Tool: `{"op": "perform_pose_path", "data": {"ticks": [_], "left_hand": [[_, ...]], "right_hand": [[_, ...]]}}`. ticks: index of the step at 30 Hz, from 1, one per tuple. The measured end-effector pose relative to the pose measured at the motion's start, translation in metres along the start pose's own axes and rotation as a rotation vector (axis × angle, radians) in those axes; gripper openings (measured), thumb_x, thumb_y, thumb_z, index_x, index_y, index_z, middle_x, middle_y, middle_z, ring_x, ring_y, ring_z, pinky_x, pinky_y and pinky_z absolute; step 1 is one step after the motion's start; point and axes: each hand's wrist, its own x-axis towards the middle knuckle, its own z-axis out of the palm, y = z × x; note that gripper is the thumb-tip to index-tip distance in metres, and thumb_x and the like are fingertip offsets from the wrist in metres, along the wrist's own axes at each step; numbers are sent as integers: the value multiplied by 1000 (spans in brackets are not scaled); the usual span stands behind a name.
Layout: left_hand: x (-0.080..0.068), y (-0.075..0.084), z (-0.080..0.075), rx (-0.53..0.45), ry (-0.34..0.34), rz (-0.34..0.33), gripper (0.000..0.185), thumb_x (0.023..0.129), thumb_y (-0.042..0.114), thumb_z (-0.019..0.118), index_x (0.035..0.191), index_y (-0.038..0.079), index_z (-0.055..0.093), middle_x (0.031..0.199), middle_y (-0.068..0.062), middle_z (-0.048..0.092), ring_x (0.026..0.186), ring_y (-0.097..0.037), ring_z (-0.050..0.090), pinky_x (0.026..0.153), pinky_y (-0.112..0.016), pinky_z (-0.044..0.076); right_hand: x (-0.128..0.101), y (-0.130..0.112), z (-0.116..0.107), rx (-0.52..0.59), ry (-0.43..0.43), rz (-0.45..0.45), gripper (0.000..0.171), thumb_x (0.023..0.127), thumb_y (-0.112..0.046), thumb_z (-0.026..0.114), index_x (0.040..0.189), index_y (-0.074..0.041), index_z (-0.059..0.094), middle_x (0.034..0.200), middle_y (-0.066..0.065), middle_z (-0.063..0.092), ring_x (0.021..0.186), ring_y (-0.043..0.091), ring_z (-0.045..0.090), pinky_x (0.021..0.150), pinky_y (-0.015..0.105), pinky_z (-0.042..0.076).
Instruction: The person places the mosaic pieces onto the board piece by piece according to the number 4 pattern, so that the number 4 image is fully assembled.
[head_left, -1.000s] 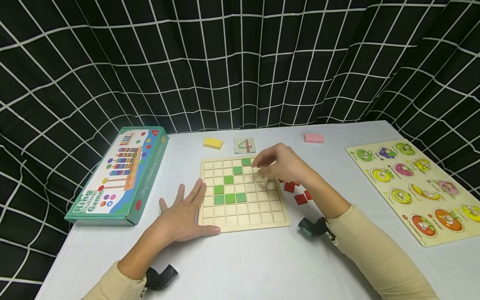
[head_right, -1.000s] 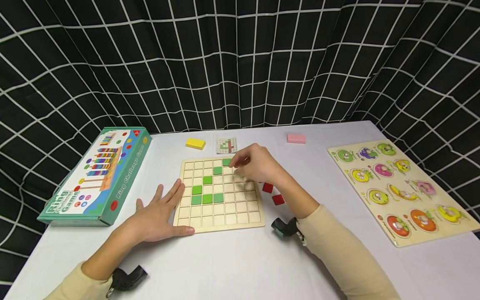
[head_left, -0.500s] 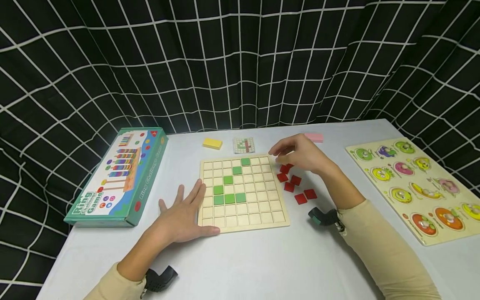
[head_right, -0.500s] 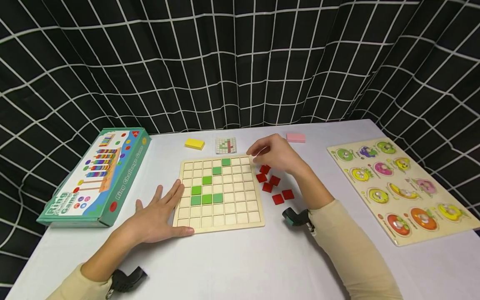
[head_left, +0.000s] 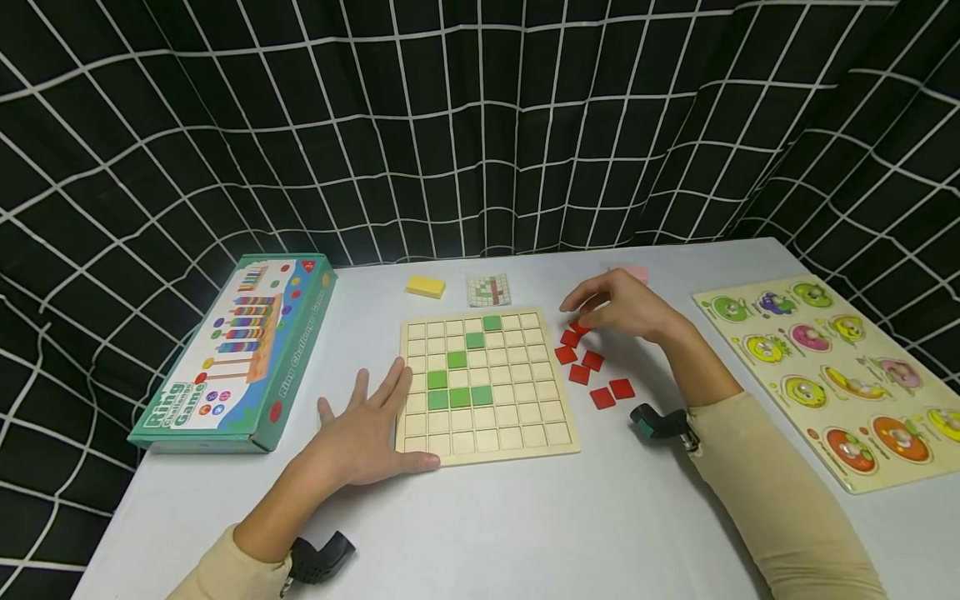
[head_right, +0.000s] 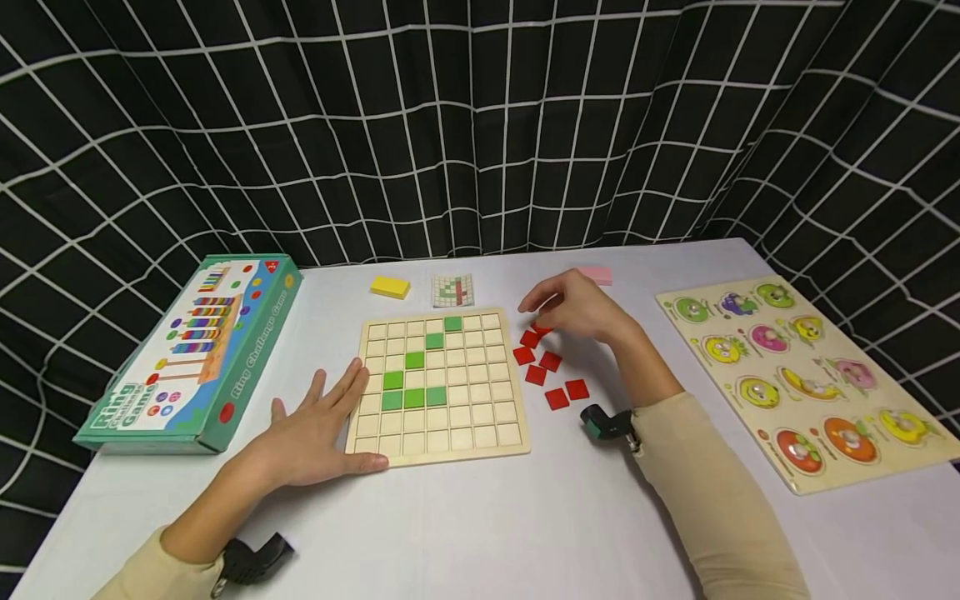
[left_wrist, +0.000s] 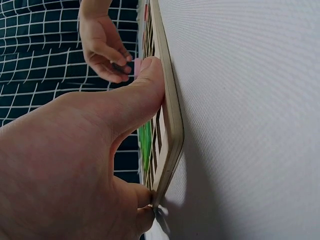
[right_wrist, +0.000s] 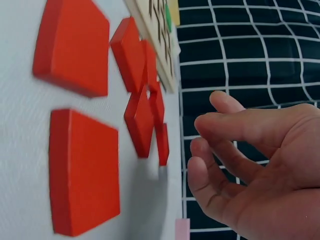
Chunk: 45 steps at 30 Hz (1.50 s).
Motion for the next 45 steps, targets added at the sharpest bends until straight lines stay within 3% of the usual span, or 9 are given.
{"op": "perform_pose_path", "data": {"ticks": [13, 24, 32, 45], "left_hand": [[0, 0, 0, 10, 1, -2, 126, 78, 77, 73, 169, 13, 14, 178, -3, 4, 159, -53, 5, 102, -94, 8], [1, -1, 0, 14, -4, -8, 127, 77, 79, 72, 169, 14, 13, 178, -2, 3, 159, -52, 4, 103, -93, 7], [0, -1, 0, 10, -2, -7, 127, 77, 79, 73, 169, 13, 13, 178, -2, 3, 159, -52, 5, 103, -93, 7], [0, -1, 0, 11, 1, -6, 127, 78, 78, 73, 169, 14, 12, 178, -1, 3, 159, -51, 4, 103, -93, 7]], "right_hand": [[4, 14, 3, -57, -32, 53, 32, 85, 10, 72, 114, 0, 78, 119, 20, 74, 104, 34, 65, 84, 31, 54], [7, 18, 5, -100, -28, 73, 33, 81, 14, 71, 110, 1, 79, 113, 19, 74, 99, 32, 65, 81, 32, 58], [6, 16, 5, -154, -6, 82, 30, 83, 10, 73, 109, -1, 79, 109, 17, 74, 96, 31, 60, 76, 30, 55], [4, 14, 3, -139, 29, 103, 28, 86, 4, 74, 113, -1, 79, 111, 19, 74, 98, 32, 60, 74, 28, 54]]}}
